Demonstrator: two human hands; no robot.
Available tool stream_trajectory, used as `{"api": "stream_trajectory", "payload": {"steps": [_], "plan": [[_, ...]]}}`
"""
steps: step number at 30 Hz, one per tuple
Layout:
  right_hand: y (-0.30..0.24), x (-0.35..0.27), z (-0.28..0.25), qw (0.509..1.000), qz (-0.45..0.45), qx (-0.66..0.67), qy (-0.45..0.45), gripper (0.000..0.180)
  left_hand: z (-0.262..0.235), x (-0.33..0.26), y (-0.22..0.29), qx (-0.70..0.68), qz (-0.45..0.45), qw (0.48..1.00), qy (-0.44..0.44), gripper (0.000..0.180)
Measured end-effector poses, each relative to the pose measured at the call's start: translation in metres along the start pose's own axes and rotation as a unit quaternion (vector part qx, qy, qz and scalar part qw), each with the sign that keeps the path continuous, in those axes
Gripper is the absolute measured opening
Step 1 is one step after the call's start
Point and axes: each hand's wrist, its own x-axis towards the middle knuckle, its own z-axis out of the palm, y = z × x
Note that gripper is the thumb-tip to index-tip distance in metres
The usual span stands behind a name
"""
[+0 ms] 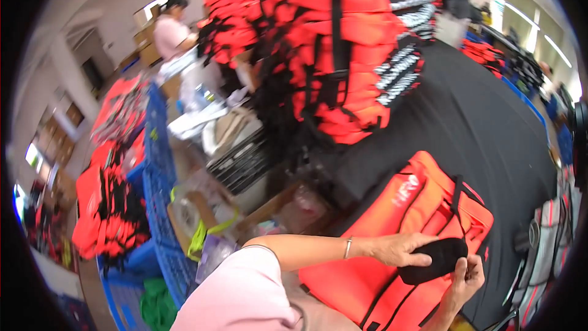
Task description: Inspecting a red backpack and trimming loose threads with scissors at a manufacturing workshop.
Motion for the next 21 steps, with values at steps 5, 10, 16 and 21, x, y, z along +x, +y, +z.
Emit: {"api": "stream_trajectory", "payload": {"steps": [5,10,16,21], "plan": [[-0.001,-0.008,0.029,0.999,-0.006,-0.04,-0.011,0.031,0.001,-0.04,0.028,0.008,-0.054,0.998,0.031,0.032],[0.009,-0.012,0.051,0.991,0.112,0.072,-0.032,0.022,0.006,-0.059,-0.011,0.068,0.031,0.988,0.133,0.026],[0.082,-0.041,0.079,0.828,0.455,0.31,-0.105,0.022,0.001,-0.081,-0.05,0.262,0.233,0.924,0.152,0.016],[0.094,-0.055,0.059,0.813,0.467,0.323,-0.129,0.021,0.019,-0.085,-0.06,0.207,0.166,0.955,0.136,0.013]]}}
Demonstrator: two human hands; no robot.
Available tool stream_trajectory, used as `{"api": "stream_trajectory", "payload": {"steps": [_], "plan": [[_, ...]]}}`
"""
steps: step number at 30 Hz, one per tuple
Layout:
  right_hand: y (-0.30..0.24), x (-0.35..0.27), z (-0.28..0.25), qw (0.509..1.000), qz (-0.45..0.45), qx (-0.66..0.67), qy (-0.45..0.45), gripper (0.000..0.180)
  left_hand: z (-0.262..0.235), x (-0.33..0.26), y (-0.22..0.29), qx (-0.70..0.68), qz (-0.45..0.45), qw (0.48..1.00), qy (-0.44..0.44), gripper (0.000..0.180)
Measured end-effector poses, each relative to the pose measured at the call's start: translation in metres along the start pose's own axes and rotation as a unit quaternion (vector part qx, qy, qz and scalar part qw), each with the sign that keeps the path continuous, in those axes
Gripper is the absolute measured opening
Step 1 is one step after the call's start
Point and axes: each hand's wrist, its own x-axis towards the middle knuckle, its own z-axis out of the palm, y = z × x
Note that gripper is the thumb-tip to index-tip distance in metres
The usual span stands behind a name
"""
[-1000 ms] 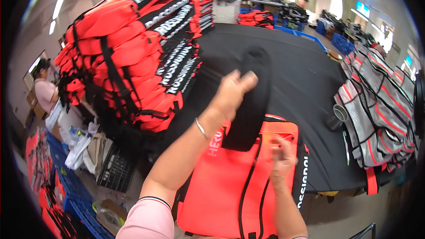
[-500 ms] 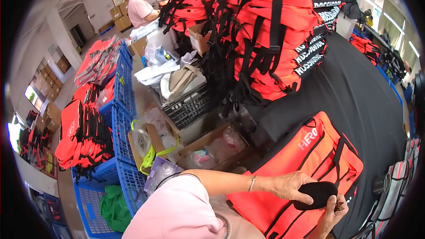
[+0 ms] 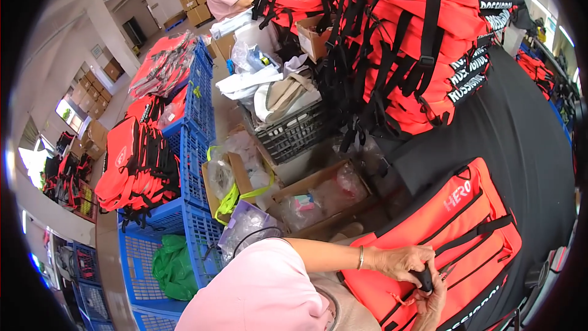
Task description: Inspecting a red backpack and trimming loose threads with scissors at a manufacturing workshop.
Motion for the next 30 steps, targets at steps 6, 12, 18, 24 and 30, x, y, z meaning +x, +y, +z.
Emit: {"api": "stream_trajectory", "payload": {"steps": [6,12,18,24,30], "plan": [[-0.025,-0.051,0.045,0.924,-0.215,-0.292,0.117,0.051,-0.002,-0.01,-0.015,0.015,-0.079,0.993,0.084,0.02],[-0.03,-0.075,0.081,0.914,-0.215,-0.287,0.189,0.025,-0.008,-0.018,-0.003,0.003,-0.211,0.971,0.11,0.025],[-0.023,-0.077,0.074,0.849,-0.257,-0.4,0.232,0.015,-0.004,-0.009,-0.003,-0.007,-0.244,0.966,0.082,0.024],[-0.022,-0.075,0.076,0.811,-0.266,-0.484,0.192,0.018,0.002,-0.015,-0.002,-0.002,-0.241,0.966,0.093,0.028],[-0.02,-0.066,0.076,0.801,-0.278,-0.5,0.177,0.017,-0.002,-0.015,-0.002,0.005,-0.241,0.967,0.077,0.028]]}}
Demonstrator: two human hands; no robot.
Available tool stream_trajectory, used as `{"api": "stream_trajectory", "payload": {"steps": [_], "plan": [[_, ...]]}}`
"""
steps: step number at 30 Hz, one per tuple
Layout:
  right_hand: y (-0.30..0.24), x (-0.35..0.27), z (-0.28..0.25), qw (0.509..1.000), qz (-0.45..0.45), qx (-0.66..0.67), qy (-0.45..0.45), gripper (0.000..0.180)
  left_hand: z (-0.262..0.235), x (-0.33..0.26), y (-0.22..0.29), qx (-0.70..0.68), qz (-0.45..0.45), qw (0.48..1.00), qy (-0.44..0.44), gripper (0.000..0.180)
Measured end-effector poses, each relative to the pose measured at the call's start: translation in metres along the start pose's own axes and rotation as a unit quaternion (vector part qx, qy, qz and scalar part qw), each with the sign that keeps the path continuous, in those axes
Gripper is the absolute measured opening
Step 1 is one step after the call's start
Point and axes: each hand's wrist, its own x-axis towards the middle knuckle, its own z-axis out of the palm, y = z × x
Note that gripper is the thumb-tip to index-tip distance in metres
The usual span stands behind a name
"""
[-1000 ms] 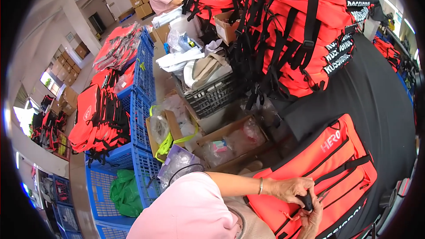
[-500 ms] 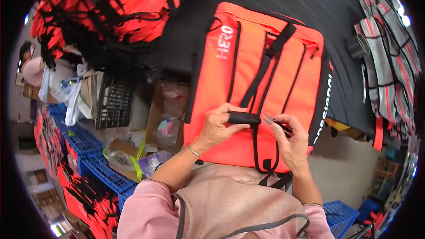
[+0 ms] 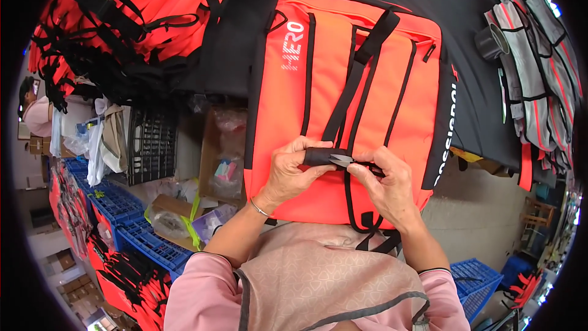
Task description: Inspecting a red backpack and trimming loose threads with scissors at a manufacturing workshop.
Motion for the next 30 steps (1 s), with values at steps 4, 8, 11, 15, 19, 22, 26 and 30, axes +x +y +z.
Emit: {"api": "stream_trajectory", "payload": {"steps": [4,8,11,15,19,22,26,30], "plan": [[0.007,0.001,0.003,0.993,0.041,0.107,-0.015,0.016,-0.002,0.001,0.003,-0.02,-0.007,1.0,-0.018,0.026],[0.004,0.004,-0.001,0.995,0.043,0.083,-0.032,0.016,-0.001,0.001,0.0,-0.025,-0.011,1.0,-0.011,0.025],[0.002,0.006,0.0,0.999,0.012,0.038,-0.025,0.016,0.0,0.001,0.0,-0.049,-0.034,0.998,-0.008,0.025],[0.004,0.005,0.001,1.0,-0.003,0.017,-0.022,0.017,-0.001,0.002,-0.003,-0.028,-0.008,1.0,-0.012,0.026],[0.012,0.006,-0.002,0.998,0.009,0.049,-0.044,0.019,-0.001,0.002,-0.001,-0.025,-0.023,0.999,-0.023,0.026],[0.005,0.005,-0.007,0.982,0.1,0.157,-0.046,0.019,-0.003,0.003,-0.005,-0.019,0.015,0.999,-0.029,0.026],[0.006,-0.001,0.001,0.997,0.032,0.061,-0.019,0.016,-0.002,-0.001,0.0,-0.016,-0.001,0.999,-0.034,0.025],[0.011,-0.007,-0.007,0.994,0.032,0.071,-0.075,0.012,-0.004,-0.015,0.002,-0.001,0.002,0.999,-0.053,0.029]]}}
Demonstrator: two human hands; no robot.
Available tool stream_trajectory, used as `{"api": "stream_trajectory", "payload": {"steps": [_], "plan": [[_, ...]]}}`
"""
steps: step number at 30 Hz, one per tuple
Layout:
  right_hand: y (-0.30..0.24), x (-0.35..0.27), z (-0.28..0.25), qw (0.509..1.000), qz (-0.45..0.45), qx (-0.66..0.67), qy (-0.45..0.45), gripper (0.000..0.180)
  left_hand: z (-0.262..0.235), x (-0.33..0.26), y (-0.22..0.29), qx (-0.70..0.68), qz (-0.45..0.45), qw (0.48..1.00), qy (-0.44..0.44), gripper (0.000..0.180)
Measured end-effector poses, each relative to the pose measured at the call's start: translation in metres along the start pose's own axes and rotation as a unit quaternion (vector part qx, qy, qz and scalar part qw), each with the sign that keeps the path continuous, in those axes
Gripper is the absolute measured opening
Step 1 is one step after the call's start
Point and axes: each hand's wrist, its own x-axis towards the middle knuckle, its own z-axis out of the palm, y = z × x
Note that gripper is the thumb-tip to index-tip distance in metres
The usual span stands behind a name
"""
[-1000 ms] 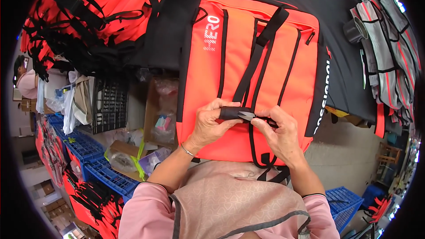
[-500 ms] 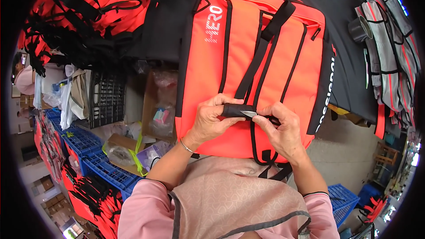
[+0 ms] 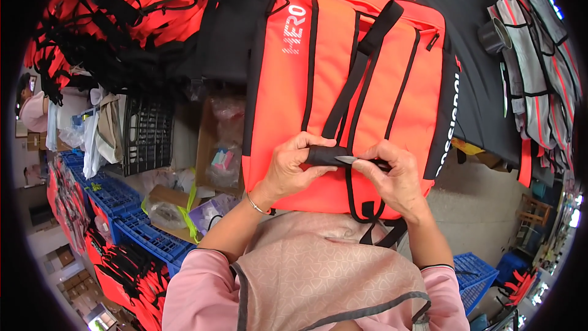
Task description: Inspecting a red backpack and trimming loose threads with scissors at a manufacturing workshop.
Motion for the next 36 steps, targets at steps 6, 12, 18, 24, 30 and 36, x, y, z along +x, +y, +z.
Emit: {"api": "stream_trajectory", "payload": {"steps": [6,12,18,24,30,36], "plan": [[0.013,-0.013,-0.013,0.977,0.109,0.161,0.089,0.013,-0.014,-0.043,0.016,0.261,0.073,0.962,-0.036,0.058],[0.015,-0.021,-0.002,0.976,0.087,0.142,0.143,0.033,-0.027,-0.079,0.048,-0.118,-0.358,0.919,0.117,0.03],[-0.018,-0.004,0.03,0.983,-0.18,-0.009,0.025,0.039,-0.01,-0.062,0.051,-0.319,-0.461,0.826,-0.058,0.046],[-0.036,-0.008,0.005,0.911,-0.124,-0.37,-0.131,0.016,0.004,-0.042,0.038,-0.293,-0.37,0.881,-0.024,0.036],[-0.053,-0.066,-0.02,0.879,0.046,-0.437,-0.184,0.032,0.04,-0.037,0.032,-0.276,-0.322,0.905,-0.024,0.029],[-0.042,-0.089,-0.036,0.888,0.067,-0.44,-0.118,0.024,0.048,-0.034,0.01,-0.223,-0.281,0.933,0.02,0.021]]}}
